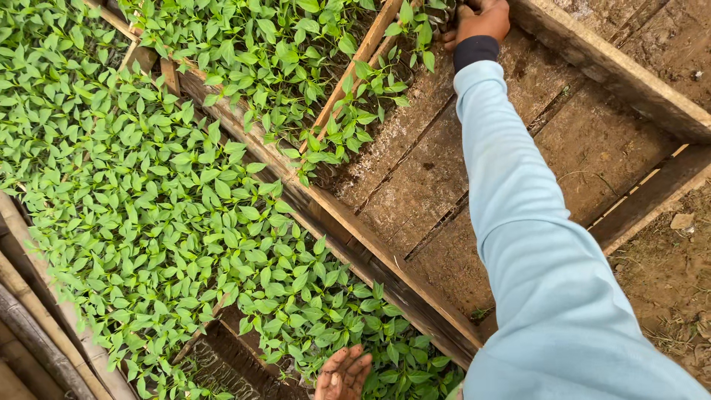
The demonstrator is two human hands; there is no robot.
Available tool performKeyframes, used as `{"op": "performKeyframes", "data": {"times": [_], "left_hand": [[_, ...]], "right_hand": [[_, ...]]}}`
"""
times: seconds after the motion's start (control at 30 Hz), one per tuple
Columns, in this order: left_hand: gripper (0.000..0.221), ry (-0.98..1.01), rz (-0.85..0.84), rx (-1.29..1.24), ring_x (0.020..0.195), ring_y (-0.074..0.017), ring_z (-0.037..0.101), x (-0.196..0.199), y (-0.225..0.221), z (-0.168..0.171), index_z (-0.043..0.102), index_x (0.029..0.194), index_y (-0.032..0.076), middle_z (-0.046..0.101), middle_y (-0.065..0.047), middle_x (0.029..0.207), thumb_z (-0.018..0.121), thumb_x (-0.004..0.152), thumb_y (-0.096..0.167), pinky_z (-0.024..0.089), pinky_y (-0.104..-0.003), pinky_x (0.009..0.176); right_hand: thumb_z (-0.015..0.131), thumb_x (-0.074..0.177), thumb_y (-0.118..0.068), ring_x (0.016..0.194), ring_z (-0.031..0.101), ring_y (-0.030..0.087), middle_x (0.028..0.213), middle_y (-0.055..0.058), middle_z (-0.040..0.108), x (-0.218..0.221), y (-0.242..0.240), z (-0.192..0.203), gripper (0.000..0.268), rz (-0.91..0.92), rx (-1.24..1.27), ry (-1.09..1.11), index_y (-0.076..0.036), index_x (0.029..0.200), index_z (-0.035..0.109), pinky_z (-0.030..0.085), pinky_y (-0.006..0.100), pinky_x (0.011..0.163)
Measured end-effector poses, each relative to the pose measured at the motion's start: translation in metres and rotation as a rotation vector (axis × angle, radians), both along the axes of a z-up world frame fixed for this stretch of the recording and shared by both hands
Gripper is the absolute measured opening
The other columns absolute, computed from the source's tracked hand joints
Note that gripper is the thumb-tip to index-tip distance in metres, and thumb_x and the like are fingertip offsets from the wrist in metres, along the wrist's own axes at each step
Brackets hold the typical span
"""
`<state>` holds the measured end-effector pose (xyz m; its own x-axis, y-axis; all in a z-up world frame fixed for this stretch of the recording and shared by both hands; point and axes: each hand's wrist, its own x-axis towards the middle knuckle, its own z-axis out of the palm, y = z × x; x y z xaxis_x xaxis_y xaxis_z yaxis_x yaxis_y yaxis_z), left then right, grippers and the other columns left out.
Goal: The person pulls small plants from a wooden tray and places them into individual black plastic nursery bags filled with soil.
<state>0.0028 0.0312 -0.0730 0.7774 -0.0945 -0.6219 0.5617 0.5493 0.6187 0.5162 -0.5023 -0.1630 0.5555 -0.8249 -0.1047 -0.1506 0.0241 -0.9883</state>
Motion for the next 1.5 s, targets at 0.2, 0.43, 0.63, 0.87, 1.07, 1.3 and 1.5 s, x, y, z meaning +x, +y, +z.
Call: {"op": "performKeyframes", "data": {"times": [0.2,0.43,0.63,0.87,1.07,1.3,1.5], "left_hand": [[0.051,-0.016,-0.051,-0.045,0.125,-0.053,0.058,0.001,-0.007,0.005,0.051,0.137,-0.004,0.055,-0.033,0.14,0.062,0.096,0.024,0.049,-0.062,0.106],[0.048,-0.003,0.009,0.027,0.12,-0.0548,0.062,-0.001,-0.01,0.011,0.054,0.133,-0.008,0.058,-0.037,0.136,0.06,0.094,0.019,0.05,-0.063,0.102],[0.047,-0.036,0.02,0.017,0.12,-0.0543,0.062,0.001,-0.012,0.016,0.055,0.132,-0.007,0.058,-0.036,0.136,0.06,0.094,0.02,0.049,-0.062,0.103],[0.049,0.002,0.051,0.042,0.119,-0.0549,0.063,-0.009,-0.007,0.019,0.055,0.132,-0.007,0.058,-0.037,0.136,0.061,0.092,0.021,0.051,-0.063,0.101],[0.052,-0.012,0.05,0.037,0.121,-0.0556,0.06,-0.009,0.001,0.021,0.051,0.135,-0.007,0.056,-0.037,0.137,0.062,0.094,0.023,0.052,-0.064,0.103],[0.052,0.072,0.125,0.1,0.119,-0.0565,0.061,-0.014,-0.006,0.032,0.051,0.134,-0.008,0.058,-0.037,0.135,0.058,0.092,0.022,0.053,-0.066,0.101],[0.051,0.037,0.157,0.143,0.117,-0.0577,0.062,-0.013,-0.015,0.048,0.053,0.132,-0.01,0.06,-0.038,0.132,0.057,0.092,0.021,0.054,-0.068,0.099]], "right_hand": [[0.068,0.083,0.002,0.033,0.068,0.016,0.084,0.011,0.075,-0.013,0.002,-0.013,0.008,0.032,-0.031,-0.151,-0.004,0.089,0.07,0.067,0.028,0.029],[0.082,0.072,0.001,0.072,0.069,0.012,0.08,-0.002,0.074,-0.009,-0.002,-0.051,0.024,0.177,-0.453,0.024,-0.013,0.092,0.078,0.061,0.028,0.066],[0.078,0.078,0.003,0.061,0.068,0.01,0.076,0.0,0.074,-0.012,0.01,-0.032,0.017,0.164,-0.325,0.007,-0.011,0.084,0.071,0.062,0.028,0.05],[0.083,0.07,-0.001,0.078,0.068,0.021,0.087,0.003,0.073,-0.024,0.028,-0.052,0.023,0.225,-0.601,0.074,-0.014,0.087,0.076,0.055,0.034,0.07],[0.085,0.074,0.002,0.075,0.069,0.021,0.08,0.004,0.069,-0.017,0.033,-0.052,0.025,0.179,-0.596,0.037,-0.012,0.077,0.064,0.057,0.035,0.068],[0.086,0.074,0.0,0.114,0.065,0.028,0.12,0.015,0.07,-0.033,0.04,-0.061,0.038,0.171,-0.572,0.204,-0.004,0.111,0.075,0.05,0.029,0.102],[0.082,0.084,-0.009,0.128,0.049,0.041,0.127,0.02,0.057,-0.061,0.07,-0.018,0.038,0.402,-0.514,0.304,0.0,0.117,0.068,0.036,0.04,0.113]]}}
